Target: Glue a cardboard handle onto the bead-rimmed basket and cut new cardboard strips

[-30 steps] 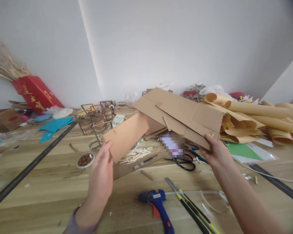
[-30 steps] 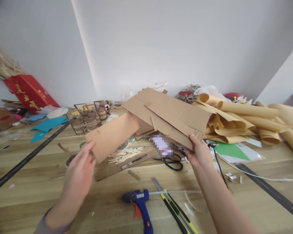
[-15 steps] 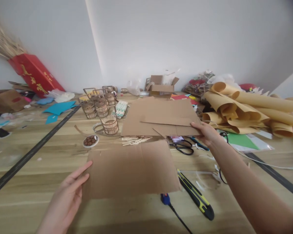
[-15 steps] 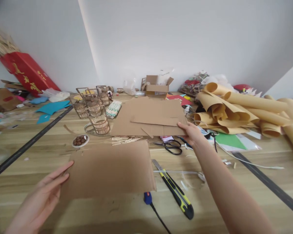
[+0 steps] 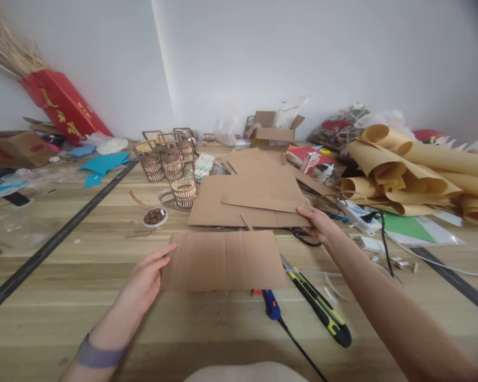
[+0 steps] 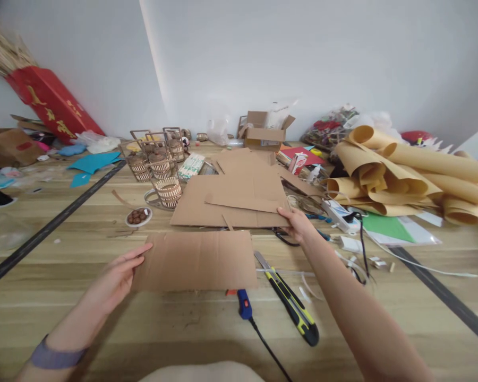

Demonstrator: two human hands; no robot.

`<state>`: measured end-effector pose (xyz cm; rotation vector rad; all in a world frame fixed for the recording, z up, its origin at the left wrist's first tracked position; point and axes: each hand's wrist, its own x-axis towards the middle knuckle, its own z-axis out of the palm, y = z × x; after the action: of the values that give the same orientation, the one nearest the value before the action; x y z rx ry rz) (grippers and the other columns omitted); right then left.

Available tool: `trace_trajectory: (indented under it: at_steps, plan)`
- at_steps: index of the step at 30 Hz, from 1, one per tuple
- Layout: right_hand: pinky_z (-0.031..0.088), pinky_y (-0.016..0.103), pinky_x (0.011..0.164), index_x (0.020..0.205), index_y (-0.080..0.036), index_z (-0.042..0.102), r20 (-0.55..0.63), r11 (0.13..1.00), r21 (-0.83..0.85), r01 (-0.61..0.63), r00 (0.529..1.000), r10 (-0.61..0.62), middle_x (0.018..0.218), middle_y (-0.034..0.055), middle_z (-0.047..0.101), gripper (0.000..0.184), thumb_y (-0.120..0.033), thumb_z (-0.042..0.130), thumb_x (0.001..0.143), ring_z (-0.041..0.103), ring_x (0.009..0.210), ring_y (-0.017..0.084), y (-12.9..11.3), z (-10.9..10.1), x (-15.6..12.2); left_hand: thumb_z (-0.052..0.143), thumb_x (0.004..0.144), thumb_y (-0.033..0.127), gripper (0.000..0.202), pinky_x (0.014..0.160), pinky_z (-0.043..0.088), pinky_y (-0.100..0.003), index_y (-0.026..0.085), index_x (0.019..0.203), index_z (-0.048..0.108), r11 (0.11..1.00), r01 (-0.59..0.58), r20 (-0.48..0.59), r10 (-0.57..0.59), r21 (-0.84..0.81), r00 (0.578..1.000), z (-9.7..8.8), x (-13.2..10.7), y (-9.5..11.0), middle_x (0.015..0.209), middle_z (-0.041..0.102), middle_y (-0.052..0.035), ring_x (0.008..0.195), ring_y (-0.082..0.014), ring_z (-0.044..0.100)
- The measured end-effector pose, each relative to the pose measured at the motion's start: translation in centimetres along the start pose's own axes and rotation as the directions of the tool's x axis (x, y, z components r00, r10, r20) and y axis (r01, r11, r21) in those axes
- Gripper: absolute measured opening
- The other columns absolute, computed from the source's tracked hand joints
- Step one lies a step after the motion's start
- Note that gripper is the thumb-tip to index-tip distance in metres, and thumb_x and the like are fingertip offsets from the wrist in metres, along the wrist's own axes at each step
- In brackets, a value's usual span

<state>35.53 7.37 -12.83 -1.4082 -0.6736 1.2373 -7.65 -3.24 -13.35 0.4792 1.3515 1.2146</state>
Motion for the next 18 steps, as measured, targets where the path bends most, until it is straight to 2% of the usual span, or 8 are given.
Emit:
trace_trajectory:
  at_steps: [3, 7, 12, 16, 18]
  plan:
    - [0.054, 0.021, 0.048, 0.087, -0.018, 0.062, 0.007, 1.000, -0.007, 0.007, 1.000, -0.007, 0.068, -0.0032, 0.069, 0.015, -0.010, 0.071, 0.078, 0.062, 0.053, 0.012, 0.7, 0.0, 0.3, 0.072, 0.058, 0.012, 0.033, 0.081, 0.057, -0.027, 0.016, 0.090, 0.080, 0.999, -0.039, 0.039, 0.038, 0.013, 0.999, 0.9, 2.0, 0.3, 0.110, 0.079, -0.0112, 0.107, -0.0248, 0.071]
    - [0.055, 0.021, 0.051, 0.089, -0.019, 0.062, 0.031, 0.999, -0.032, 0.029, 0.999, -0.028, 0.070, -0.0027, 0.070, 0.016, -0.011, 0.070, 0.077, 0.065, 0.056, 0.013, 1.3, 0.0, 0.4, 0.065, 0.057, 0.006, 0.032, 0.088, 0.057, -0.033, 0.016, 0.084, 0.080, 0.996, -0.073, 0.021, 0.073, 0.045, 0.997, 2.6, 5.5, 1.1, 0.101, 0.080, -0.0118, 0.103, -0.0254, 0.072]
    - [0.062, 0.031, 0.063, 0.090, -0.021, 0.062, 0.065, 0.990, -0.117, 0.082, 0.995, -0.075, 0.077, 0.0021, 0.074, 0.017, -0.020, 0.073, 0.076, 0.071, 0.066, 0.019, 1.9, 0.0, 0.5, 0.065, 0.056, 0.005, 0.028, 0.098, 0.053, -0.036, 0.016, 0.078, 0.078, 0.987, -0.117, 0.038, 0.114, 0.109, 0.993, 4.2, 9.1, 1.8, 0.098, 0.080, -0.0121, 0.110, -0.0270, 0.070]
    - [0.062, 0.038, 0.075, 0.094, -0.022, 0.062, 0.065, 0.952, -0.259, 0.162, 0.986, -0.151, 0.086, 0.0056, 0.076, 0.020, -0.028, 0.071, 0.078, 0.073, 0.076, 0.022, 2.8, -0.4, 1.3, 0.067, 0.056, 0.005, 0.025, 0.101, 0.052, -0.038, 0.016, 0.076, 0.078, 0.980, -0.122, 0.085, 0.110, 0.157, 0.990, 5.1, 10.6, 1.8, 0.097, 0.079, -0.0137, 0.111, -0.0288, 0.069]
    - [0.061, 0.043, 0.082, 0.103, -0.022, 0.063, 0.051, 0.906, -0.357, 0.226, 0.974, -0.222, 0.093, 0.0071, 0.076, 0.028, -0.033, 0.070, 0.079, 0.073, 0.083, 0.024, 3.1, -0.9, 1.6, 0.066, 0.056, 0.005, 0.025, 0.100, 0.052, -0.039, 0.016, 0.076, 0.079, 0.979, -0.118, 0.100, 0.103, 0.169, 0.990, 5.3, 11.1, 1.8, 0.095, 0.079, -0.0135, 0.109, -0.0283, 0.070]
